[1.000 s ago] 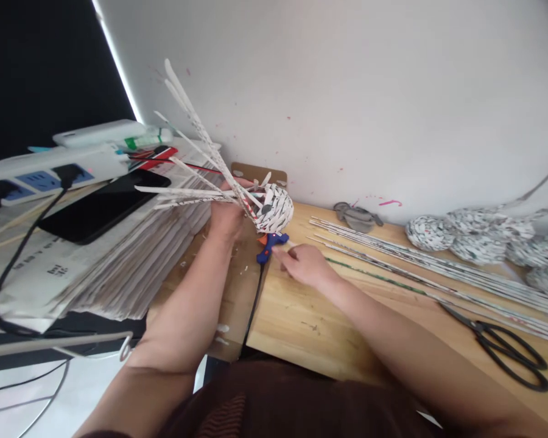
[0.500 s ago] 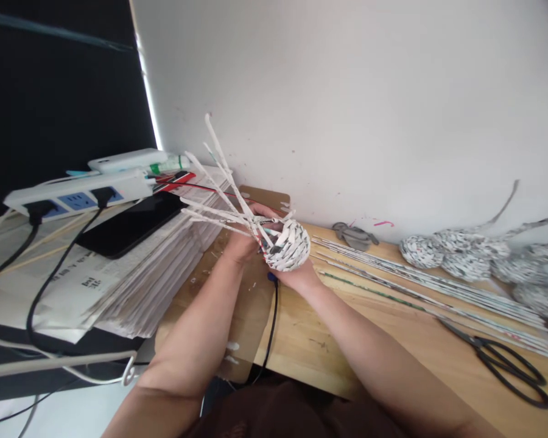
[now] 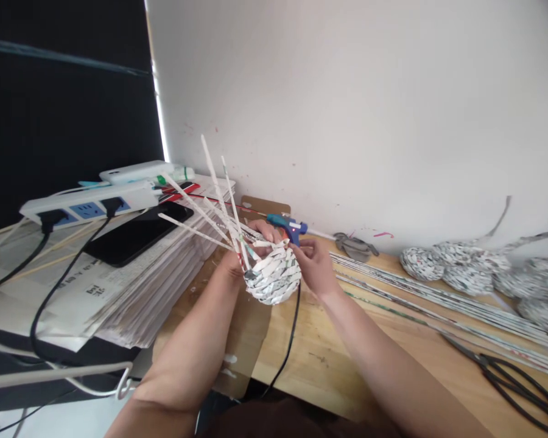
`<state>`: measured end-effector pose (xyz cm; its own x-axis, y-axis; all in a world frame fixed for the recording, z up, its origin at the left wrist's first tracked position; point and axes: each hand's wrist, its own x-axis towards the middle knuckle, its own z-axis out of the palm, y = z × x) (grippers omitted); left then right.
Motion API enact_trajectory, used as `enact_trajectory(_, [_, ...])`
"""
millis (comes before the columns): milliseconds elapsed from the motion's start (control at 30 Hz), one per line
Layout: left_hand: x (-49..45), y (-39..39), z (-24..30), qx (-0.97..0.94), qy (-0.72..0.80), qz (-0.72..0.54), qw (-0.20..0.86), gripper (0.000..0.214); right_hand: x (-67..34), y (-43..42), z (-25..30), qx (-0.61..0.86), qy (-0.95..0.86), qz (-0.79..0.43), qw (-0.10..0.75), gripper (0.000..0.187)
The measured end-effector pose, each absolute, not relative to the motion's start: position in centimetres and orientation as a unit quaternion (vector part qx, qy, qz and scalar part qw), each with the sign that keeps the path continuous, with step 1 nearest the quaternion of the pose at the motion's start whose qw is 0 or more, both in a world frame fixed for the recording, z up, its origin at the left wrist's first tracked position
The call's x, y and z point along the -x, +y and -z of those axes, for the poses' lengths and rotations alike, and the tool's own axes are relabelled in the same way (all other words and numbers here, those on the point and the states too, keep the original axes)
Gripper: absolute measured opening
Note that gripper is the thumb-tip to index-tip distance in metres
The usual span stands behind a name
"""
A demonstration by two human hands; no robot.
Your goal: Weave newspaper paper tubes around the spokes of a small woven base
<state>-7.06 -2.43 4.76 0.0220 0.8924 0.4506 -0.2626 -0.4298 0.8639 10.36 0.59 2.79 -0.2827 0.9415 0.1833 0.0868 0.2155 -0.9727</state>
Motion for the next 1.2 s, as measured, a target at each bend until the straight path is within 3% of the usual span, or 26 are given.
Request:
enact_trajectory(100, [7.4,-2.4,-4.6,-0.556,0.306,-0.617,0.465,0.062,-12.1,-0.4,-5.2,0.359,-0.545,-0.551,0.519,0.054])
enact_trajectory(233, [7.6,-2.0,-4.2,-0.569,0.268,-0.587,0.510,0.051,-15.7,-2.3,-7.3,0.296,-0.496,-0.692,0.433,0.040])
enact_trajectory(500, [7.5,-0.3,-2.3,-0.571,0.258,-0.561,0.542,0.036,-21.3,-6.3,-6.7,0.223,-0.496,-0.750,0.377,0.035])
enact_trajectory(1000, [7.5,0.2,-1.1,-0.579,0.299,-0.524,0.548,0.037,-23.3,-7.5,-6.1,0.399,-0.724,-0.462,0.321,0.036])
enact_trajectory(1200, [7.4,0.2,-1.0,-0.586,0.296,-0.524,0.543,0.041,-23.2,-7.5,-6.6,0.415,-0.753,-0.415,0.298,0.034])
